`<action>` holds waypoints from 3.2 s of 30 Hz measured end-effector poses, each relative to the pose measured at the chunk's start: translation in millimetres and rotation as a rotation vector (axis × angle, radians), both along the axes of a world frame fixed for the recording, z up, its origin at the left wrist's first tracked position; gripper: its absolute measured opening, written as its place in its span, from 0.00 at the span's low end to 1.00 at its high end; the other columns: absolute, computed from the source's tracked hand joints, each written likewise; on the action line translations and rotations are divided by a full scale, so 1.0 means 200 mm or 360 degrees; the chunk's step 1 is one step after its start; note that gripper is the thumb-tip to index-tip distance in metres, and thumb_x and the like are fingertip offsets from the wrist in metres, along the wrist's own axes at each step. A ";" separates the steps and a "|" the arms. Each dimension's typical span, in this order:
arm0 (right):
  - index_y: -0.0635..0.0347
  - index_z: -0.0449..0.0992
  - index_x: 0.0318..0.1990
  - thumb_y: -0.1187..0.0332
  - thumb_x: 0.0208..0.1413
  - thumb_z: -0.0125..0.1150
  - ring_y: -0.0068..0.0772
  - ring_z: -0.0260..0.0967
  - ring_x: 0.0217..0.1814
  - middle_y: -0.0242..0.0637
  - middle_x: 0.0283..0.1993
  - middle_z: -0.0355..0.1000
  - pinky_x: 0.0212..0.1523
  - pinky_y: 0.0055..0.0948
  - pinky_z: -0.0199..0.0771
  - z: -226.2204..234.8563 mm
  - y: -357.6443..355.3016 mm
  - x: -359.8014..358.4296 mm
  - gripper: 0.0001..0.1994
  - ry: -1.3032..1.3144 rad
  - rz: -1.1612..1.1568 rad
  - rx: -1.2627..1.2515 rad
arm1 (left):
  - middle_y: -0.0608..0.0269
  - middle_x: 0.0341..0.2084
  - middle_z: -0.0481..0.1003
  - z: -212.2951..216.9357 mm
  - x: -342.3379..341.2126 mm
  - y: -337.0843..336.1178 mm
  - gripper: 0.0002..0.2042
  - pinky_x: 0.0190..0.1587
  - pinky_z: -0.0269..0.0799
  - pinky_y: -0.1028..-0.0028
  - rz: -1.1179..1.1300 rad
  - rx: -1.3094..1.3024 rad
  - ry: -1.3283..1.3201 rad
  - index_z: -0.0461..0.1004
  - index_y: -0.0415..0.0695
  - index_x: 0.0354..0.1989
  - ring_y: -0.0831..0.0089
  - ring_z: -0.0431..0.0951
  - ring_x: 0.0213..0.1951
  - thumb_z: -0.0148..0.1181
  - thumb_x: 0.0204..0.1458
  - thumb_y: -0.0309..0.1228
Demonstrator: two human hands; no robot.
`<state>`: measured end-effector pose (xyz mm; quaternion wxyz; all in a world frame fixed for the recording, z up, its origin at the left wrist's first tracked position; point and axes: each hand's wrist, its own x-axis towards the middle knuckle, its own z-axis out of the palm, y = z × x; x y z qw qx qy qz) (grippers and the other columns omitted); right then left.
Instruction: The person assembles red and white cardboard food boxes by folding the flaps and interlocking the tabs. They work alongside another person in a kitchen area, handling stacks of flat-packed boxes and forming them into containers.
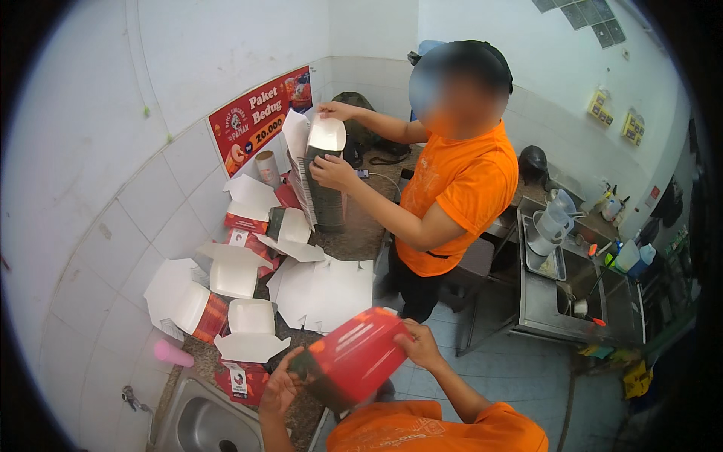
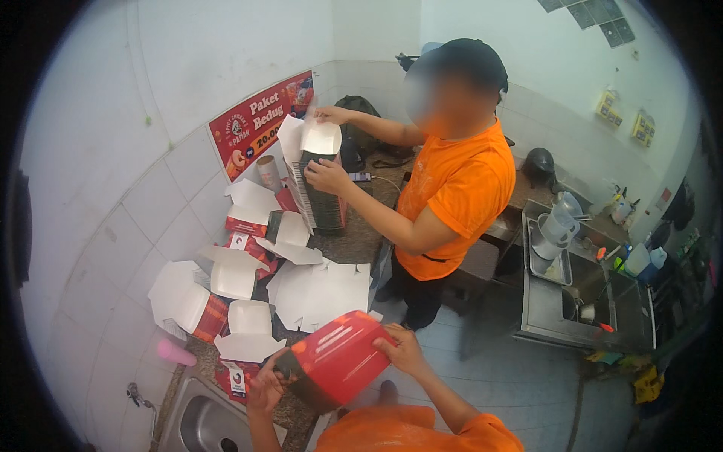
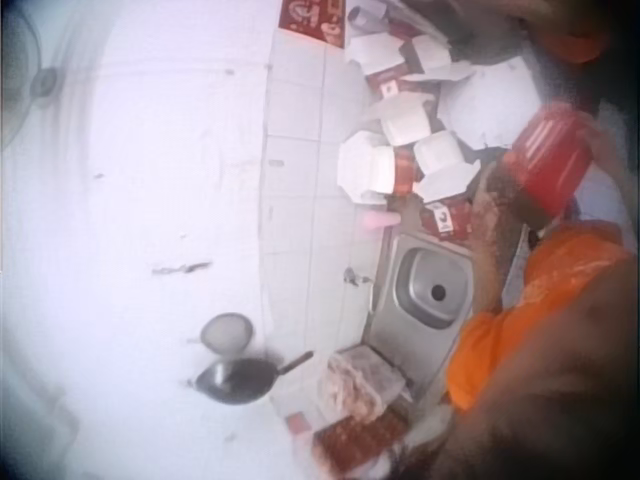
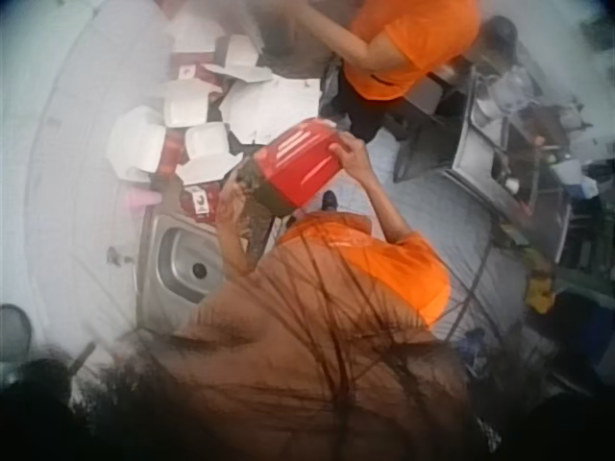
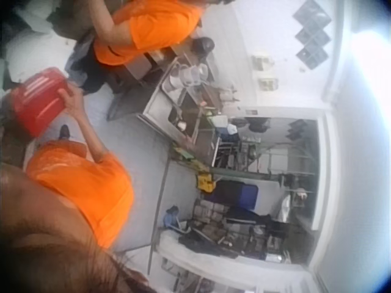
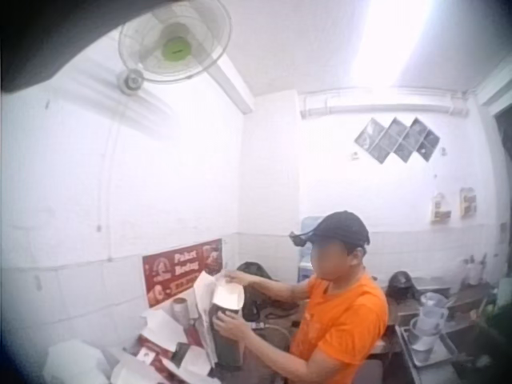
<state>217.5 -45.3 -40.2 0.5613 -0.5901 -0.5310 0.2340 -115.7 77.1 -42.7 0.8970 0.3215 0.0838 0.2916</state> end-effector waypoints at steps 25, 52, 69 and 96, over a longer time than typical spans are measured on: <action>0.56 0.82 0.49 0.64 0.58 0.69 0.27 0.71 0.42 0.32 0.39 0.76 0.41 0.30 0.70 0.06 0.18 -0.12 0.13 0.0198 0.0793 0.0075 | 0.63 0.44 0.80 -0.24 0.34 -0.34 0.16 0.31 0.78 0.70 -0.0427 -0.0096 0.0957 0.74 0.39 0.54 0.72 0.81 0.43 0.62 0.64 0.36; 0.56 0.81 0.43 0.73 0.51 0.70 0.44 0.73 0.53 0.38 0.52 0.75 0.53 0.41 0.72 -0.14 0.13 -0.29 0.11 -0.0306 0.0058 0.0610 | 0.68 0.39 0.80 0.09 0.50 -0.23 0.10 0.45 0.72 0.77 0.0849 -0.0250 0.0627 0.79 0.41 0.43 0.81 0.77 0.39 0.66 0.62 0.34; 0.62 0.84 0.42 0.78 0.41 0.77 0.40 0.80 0.49 0.41 0.43 0.82 0.47 0.31 0.79 0.19 0.33 -0.30 0.17 -0.0586 0.0429 0.0447 | 0.74 0.19 0.65 0.06 0.59 -0.09 0.24 0.27 0.59 0.76 0.1369 0.0569 0.1044 0.68 0.42 0.23 0.84 0.62 0.24 0.53 0.69 0.47; 0.56 0.65 0.37 0.48 0.50 0.71 0.24 0.61 0.48 0.33 0.43 0.65 0.50 0.24 0.58 0.12 0.64 -0.13 0.25 0.0960 0.1871 -0.0259 | 0.59 0.49 0.78 -0.30 0.25 -0.10 0.31 0.53 0.74 0.72 -0.0324 0.0014 0.0234 0.71 0.38 0.61 0.72 0.79 0.49 0.71 0.53 0.42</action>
